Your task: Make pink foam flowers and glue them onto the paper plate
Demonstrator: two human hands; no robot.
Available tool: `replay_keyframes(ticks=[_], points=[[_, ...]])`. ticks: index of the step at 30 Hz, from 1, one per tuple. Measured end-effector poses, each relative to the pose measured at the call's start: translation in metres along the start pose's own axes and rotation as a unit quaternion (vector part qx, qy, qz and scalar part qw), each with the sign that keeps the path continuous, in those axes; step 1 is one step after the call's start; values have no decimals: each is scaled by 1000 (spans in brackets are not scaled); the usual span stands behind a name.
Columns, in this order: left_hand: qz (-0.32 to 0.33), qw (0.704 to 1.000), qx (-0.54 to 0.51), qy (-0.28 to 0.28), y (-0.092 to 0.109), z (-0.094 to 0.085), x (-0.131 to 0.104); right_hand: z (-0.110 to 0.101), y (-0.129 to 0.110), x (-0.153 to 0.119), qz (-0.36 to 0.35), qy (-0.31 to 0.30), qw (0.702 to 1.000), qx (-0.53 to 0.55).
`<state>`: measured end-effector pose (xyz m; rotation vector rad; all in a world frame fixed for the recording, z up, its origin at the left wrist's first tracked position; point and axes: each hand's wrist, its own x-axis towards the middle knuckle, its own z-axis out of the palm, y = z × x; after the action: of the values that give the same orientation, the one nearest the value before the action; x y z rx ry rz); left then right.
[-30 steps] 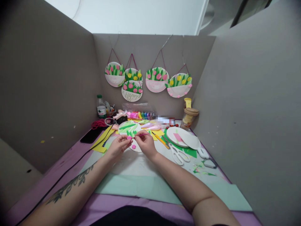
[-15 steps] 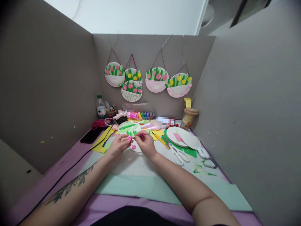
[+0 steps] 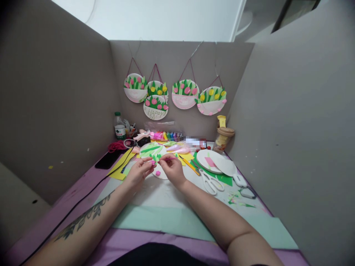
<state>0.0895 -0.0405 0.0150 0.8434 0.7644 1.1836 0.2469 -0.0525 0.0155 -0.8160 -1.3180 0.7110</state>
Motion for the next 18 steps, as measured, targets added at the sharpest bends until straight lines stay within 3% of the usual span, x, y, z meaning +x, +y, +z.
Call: replay_keyframes(ticks=[18], points=[[-4,999,-24,-26,3,3,-3,-1,5,-1,-19,-9,999,-45]])
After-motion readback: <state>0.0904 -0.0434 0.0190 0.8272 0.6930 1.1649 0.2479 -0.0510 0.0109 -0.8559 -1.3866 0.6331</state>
